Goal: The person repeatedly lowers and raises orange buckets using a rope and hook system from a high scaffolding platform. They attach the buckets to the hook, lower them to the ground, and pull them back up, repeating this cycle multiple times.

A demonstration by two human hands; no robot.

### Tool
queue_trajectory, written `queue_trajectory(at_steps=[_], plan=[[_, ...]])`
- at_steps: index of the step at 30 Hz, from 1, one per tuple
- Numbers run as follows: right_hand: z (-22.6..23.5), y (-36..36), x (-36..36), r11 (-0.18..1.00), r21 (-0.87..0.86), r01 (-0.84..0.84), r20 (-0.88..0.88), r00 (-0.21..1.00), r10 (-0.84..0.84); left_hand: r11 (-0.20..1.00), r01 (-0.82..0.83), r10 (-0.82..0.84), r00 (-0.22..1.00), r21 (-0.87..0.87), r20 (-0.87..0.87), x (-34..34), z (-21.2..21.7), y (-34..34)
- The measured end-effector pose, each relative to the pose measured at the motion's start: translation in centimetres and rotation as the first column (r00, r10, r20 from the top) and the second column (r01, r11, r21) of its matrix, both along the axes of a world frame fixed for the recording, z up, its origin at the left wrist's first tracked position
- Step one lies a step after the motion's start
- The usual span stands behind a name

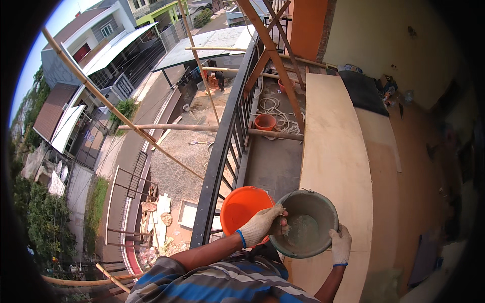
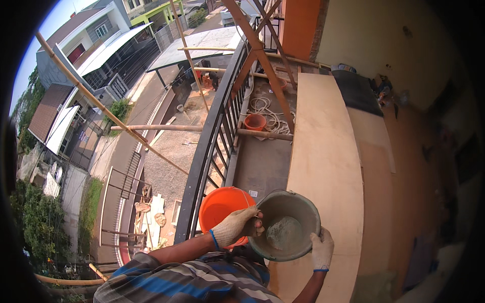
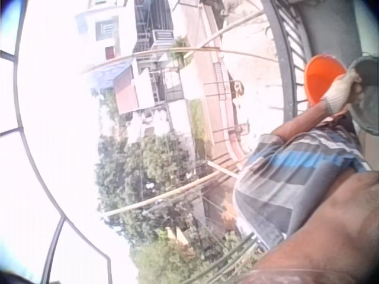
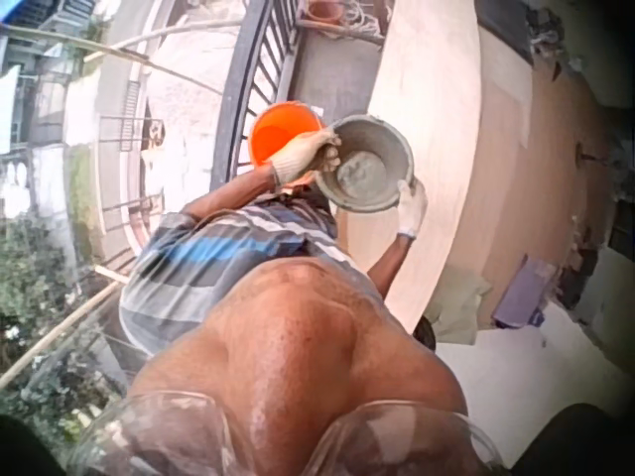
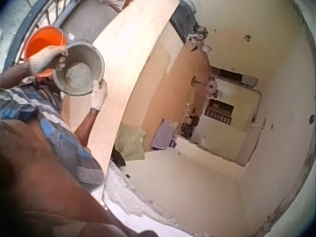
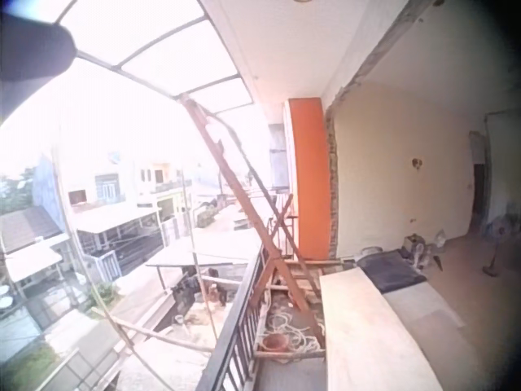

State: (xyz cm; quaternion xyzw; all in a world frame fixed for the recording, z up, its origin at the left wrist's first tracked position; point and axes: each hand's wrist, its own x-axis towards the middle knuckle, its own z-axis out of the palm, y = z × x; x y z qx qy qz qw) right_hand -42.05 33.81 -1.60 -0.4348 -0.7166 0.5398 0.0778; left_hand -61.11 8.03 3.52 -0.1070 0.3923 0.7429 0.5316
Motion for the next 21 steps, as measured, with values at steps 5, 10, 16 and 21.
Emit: queue_trajectory(at_steps=[5,10,16,21], plan=[[4.3,4.3,-10.7,0.997,0.035,-0.071,-0.002,0.997,0.071,0.996,-0.073,0.078,0.992,0.054,-0.102,-8.5,2.5,3.3],[6.0,6.4,-18.8,0.997,-0.010,-0.070,-0.162,0.984,0.068,0.981,-0.099,0.119,0.986,0.166,-0.118,-15.5,4.5,6.2],[1.4,9.3,-27.2,0.990,-0.070,-0.124,-0.136,0.984,0.113,0.979,-0.170,0.172,0.985,0.116,-0.007,-24.1,2.9,10.7],[-1.8,13.0,-34.6,0.985,-0.083,-0.152,-0.008,0.988,0.152,0.974,-0.184,0.180,0.983,0.130,0.037,-31.3,-0.4,15.5]])
